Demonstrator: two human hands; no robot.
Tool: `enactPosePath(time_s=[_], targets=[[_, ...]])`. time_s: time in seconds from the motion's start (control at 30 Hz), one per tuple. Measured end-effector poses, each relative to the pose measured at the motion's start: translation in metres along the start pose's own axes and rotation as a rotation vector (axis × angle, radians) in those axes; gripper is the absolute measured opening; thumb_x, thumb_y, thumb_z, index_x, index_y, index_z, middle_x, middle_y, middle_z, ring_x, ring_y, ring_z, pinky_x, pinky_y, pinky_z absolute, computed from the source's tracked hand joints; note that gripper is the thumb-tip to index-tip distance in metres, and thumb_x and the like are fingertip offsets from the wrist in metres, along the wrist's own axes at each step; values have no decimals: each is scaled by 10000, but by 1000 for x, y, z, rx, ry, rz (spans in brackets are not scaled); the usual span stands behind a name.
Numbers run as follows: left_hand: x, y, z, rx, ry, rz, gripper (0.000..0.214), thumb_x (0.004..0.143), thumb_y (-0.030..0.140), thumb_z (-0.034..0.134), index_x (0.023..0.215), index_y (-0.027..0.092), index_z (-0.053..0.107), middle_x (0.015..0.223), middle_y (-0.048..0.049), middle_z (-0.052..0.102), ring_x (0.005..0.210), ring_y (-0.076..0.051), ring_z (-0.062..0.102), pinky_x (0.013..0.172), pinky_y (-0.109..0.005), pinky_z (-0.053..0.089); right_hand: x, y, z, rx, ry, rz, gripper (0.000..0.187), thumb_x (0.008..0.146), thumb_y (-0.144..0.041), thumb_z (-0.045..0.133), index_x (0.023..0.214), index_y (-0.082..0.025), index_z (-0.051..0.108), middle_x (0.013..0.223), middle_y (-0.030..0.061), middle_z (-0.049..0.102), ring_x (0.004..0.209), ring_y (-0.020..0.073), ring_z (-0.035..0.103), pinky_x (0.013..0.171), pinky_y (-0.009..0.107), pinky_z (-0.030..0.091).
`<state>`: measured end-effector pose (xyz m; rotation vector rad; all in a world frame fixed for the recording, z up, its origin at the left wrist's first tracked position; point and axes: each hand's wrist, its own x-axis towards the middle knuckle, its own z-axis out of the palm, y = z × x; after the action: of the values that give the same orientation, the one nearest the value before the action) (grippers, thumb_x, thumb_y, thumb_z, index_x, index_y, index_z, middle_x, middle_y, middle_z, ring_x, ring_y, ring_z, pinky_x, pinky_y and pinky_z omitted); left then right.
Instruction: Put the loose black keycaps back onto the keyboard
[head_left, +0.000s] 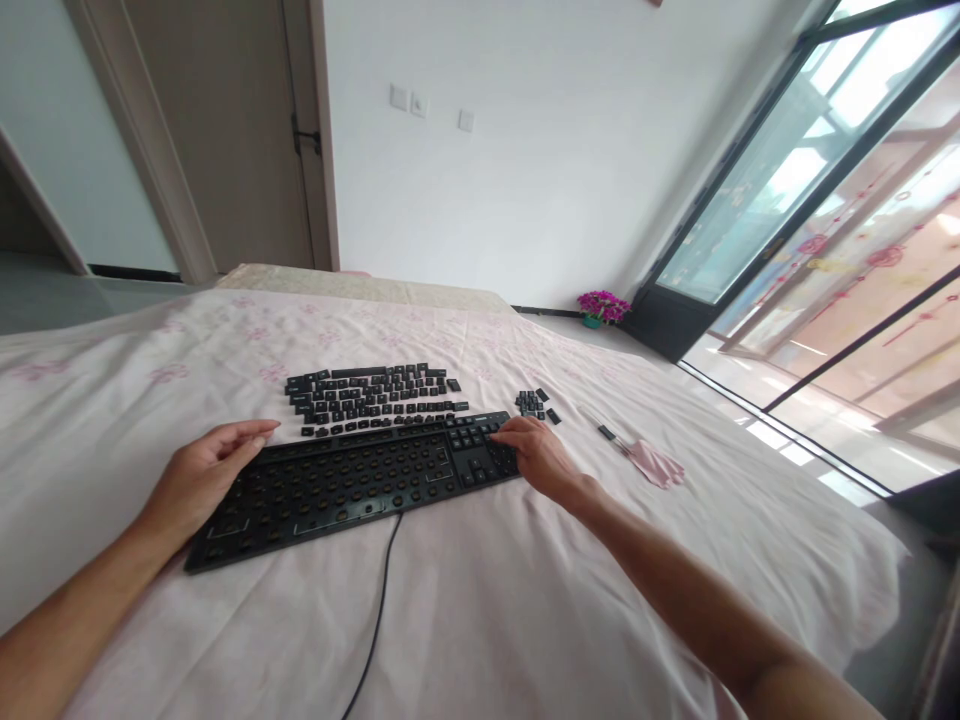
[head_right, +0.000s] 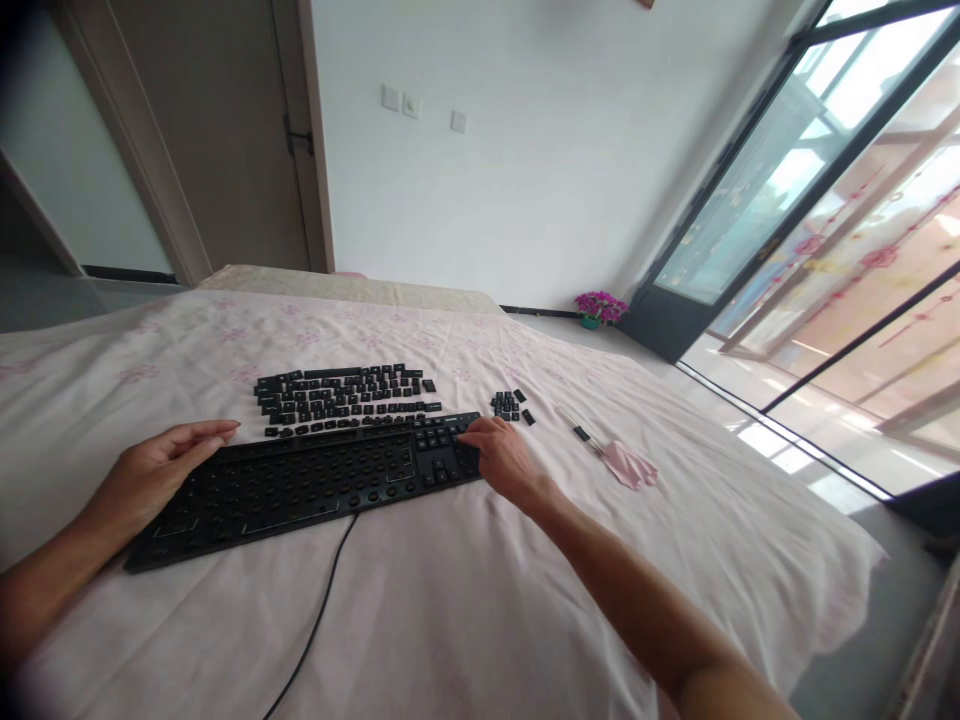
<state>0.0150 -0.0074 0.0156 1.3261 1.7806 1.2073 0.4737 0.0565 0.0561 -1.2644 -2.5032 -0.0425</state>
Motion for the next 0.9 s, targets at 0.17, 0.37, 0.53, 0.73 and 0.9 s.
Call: enactPosePath(time_s=[0.17, 0.37, 0.53, 0.73, 0.9], targets=[[0, -1, 0, -11, 9, 11, 592, 719, 614, 631, 1157, 218, 665, 1095, -64, 724, 919, -225, 683, 688, -230, 525, 15, 51, -11, 27, 210, 309, 401, 839, -113, 464, 1116, -271, 708, 1120, 36, 677, 1017, 185, 604, 860, 312, 468], [-1, 0, 1, -10, 17, 1, 595, 700, 636, 628, 1135, 232, 676, 1077, -51, 729, 902, -231, 688, 665, -240, 538, 60, 102, -29, -122, 56, 654, 323, 864, -301, 516, 1101, -268, 733, 1146, 55, 684, 1113, 250, 545, 865, 305, 420], [3, -8, 0, 14, 15, -14, 602, 699, 640, 628, 1152, 246, 667, 1100, -48, 725, 913, -239, 688, 673, -243, 541, 92, 116, -21, -159, -60, 660, 267, 794, -305, 604, 1002, -272, 768, 981, 72, 727, 1134, 271, 496, 848, 324, 390], [5, -9, 0, -14, -3, -48, 595, 687, 658, 630, 1137, 270, 664, 1144, -41, 710, 972, -239, 680, 721, -239, 541, 107, 129, -7, -179, -157, 649, 185, 702, -283, 690, 856, -258, 790, 866, 97, 723, 1124, 297, 458, 894, 382, 334], [4, -8, 0, 3, -6, -39, 610, 692, 657, 627, 1148, 253, 661, 1166, -49, 701, 981, -238, 674, 727, -237, 538, 110, 134, -2, -182, -192, 648, 163, 712, -287, 693, 833, -230, 788, 845, 99, 716, 1105, 282, 455, 896, 369, 313]])
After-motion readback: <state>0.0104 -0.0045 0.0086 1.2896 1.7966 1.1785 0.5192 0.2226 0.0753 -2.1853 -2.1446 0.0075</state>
